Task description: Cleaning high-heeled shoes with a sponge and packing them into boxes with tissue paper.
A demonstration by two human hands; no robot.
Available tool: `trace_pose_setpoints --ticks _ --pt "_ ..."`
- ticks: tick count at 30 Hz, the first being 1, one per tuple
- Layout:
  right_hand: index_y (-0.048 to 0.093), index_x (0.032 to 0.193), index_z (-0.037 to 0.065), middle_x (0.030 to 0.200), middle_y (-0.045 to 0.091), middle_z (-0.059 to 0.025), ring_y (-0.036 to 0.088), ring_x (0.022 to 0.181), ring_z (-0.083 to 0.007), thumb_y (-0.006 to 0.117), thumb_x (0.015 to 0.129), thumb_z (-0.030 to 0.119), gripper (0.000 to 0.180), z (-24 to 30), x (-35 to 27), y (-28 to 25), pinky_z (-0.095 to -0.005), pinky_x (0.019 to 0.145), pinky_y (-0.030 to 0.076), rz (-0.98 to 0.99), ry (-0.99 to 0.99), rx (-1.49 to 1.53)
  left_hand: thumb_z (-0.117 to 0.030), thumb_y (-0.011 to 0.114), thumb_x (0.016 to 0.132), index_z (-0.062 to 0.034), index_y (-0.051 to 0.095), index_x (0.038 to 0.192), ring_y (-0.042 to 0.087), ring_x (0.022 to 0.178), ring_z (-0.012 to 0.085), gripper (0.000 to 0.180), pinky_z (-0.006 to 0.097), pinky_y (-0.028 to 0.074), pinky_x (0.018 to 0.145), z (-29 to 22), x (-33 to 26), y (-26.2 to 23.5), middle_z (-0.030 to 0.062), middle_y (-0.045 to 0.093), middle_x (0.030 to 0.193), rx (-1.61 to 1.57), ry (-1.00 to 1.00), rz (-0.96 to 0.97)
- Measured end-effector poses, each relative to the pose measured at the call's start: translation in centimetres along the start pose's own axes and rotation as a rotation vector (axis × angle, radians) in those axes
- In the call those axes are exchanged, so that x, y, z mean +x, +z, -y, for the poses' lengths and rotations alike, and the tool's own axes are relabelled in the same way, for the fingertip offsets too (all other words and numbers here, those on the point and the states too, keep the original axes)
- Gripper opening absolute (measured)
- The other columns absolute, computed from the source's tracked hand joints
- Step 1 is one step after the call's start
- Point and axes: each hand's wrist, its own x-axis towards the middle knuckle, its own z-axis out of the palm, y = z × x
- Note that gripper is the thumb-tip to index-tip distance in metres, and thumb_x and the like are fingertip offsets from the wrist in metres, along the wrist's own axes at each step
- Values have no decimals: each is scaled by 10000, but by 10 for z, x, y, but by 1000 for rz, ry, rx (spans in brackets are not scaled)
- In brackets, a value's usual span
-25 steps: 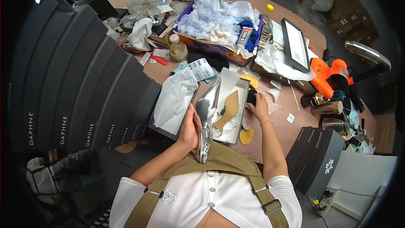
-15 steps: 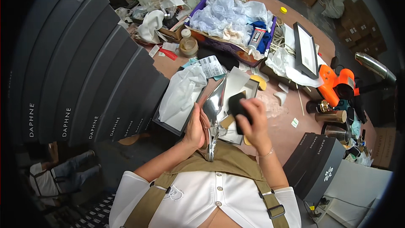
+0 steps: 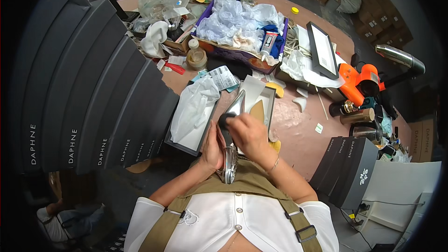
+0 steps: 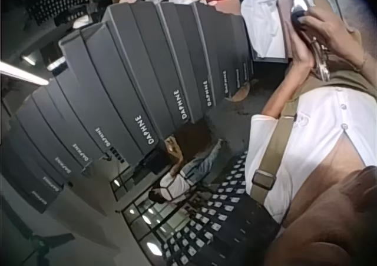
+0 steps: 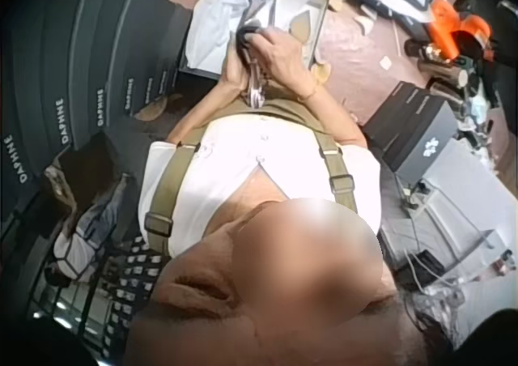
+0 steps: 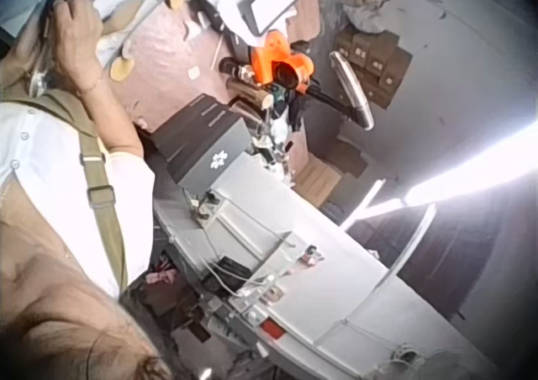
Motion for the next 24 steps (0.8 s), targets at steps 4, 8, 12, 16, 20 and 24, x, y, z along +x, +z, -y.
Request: trace_pose_setpoints --ticks 4,8,12,16,20,24 --pt "634 945 18 835 592 -142 602 702 -317 657 793 8 153 -44 22 -9 -358 605 488 -230 175 23 -537 277 994 -72 539 1190 636 849 189 568 336 538 729 -1 -5 -6 86 653 1006 134 -100 135" --pt "652 966 62 849 604 -113 625 749 -298 699 759 27 215 -14 -8 -9 -353 648 510 -105 -118 46 -581 242 979 -42 530 1234 646 869 192 662 316 558 724 -7 -3 12 96 631 1094 10 -134 126" --pt "645 947 26 868 603 -134 612 779 -316 659 814 56 137 -89 8 -20 -353 670 488 -240 267 -27 -668 242 930 11 407 1358 647 787 279 819 362 571 613 6 11 -12 231 578 1190 -70 -391 401" --pt "645 978 13 949 621 -147 615 884 -320 623 857 102 153 -161 -63 -15 -375 759 488 -322 508 -148 -677 398 873 75 280 1404 588 1040 431 928 401 587 779 3 29 -13 292 445 1323 -206 -408 463" --pt "360 1409 42 1396 364 -269 416 1265 -400 688 826 249 701 -189 -114 4 -384 969 432 -127 639 -305 -642 432 878 -3 302 1421 437 1241 430 848 463 536 907 7 43 -14 267 369 1388 -269 -431 418" --pt "123 1486 6 1430 330 -267 363 1326 -387 742 755 173 972 -60 -38 -22 -384 1083 306 89 512 485 -619 348 926 -44 352 1401 509 1181 384 745 463 560 843 11 37 -4 236 454 1327 -184 -341 228"
